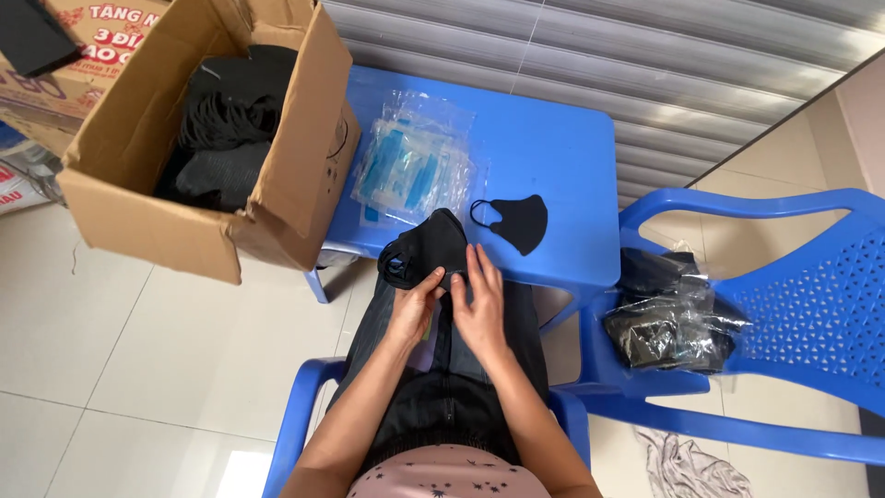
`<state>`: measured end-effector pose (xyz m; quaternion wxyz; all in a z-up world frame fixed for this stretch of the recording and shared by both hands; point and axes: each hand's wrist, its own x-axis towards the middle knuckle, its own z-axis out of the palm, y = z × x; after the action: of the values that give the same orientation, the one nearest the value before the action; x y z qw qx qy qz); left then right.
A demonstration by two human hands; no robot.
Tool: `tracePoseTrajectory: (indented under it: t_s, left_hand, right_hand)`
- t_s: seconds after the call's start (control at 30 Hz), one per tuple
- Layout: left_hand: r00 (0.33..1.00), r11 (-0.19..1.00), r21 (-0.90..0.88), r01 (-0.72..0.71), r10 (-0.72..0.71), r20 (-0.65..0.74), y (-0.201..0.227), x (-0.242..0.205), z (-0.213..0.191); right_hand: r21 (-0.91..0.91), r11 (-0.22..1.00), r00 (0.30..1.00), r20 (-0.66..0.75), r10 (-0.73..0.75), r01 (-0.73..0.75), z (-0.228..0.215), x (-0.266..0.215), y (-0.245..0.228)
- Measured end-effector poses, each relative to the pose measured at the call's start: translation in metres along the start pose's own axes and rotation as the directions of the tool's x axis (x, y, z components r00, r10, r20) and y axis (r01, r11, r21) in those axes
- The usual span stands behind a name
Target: The person sits on a blue plastic chair and folds black face masks by hand. They take masks from a cardboard box, fold them on their lap, and place them on a blue table next to packaged blue masks.
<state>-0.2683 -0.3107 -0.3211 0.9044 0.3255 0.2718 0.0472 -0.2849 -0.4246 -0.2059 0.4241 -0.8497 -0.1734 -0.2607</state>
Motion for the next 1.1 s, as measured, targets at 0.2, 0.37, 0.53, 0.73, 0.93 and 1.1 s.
tracePoseTrajectory:
  t_s: [0.2, 0.37, 0.53, 0.73, 0.93, 1.1]
  left_hand:
    - [1.000, 0.997, 0.081, -0.009, 0.011, -0.026, 0.016, -0.033, 0.008]
    - [1.000, 0.995, 0.101, -0.026, 0.025, 0.013, 0.021, -0.036, 0.012]
    - [1.000, 0.990, 0.141, 0.004, -0.005, 0.008, 0.009, -0.026, 0.002]
    - [0.996, 0.995, 0.090, 0.051, -0.056, 0.063, -0.004, 0.011, -0.008]
    - [0.994, 0.996, 0.034, 0.087, -0.089, 0.070, -0.001, 0.021, -0.004]
    - [0.990, 0.995, 0.002, 0.099, -0.099, 0.098, -0.007, 0.026, -0.045]
  right_hand:
    - [0.056, 0.998, 0.999, -0.019, 0.039, -0.038, -0.007, -0.022, -0.023]
    - [0.063, 0.991, 0.987, -0.104, 0.120, -0.114, -0.006, -0.020, -0.016]
    - [-0.069, 0.998, 0.995, -0.102, 0.001, -0.008, 0.006, -0.024, 0.007]
    - [-0.070, 0.996, 0.996, -0.079, 0.048, -0.053, 0.003, -0.015, 0.021]
    - [0.557, 0.752, 0.848, -0.150, 0.508, -0.352, 0.022, 0.011, 0.110]
    - [0.586, 0.544, 0.629, -0.073, 0.774, -0.600, 0.007, 0.040, 0.142]
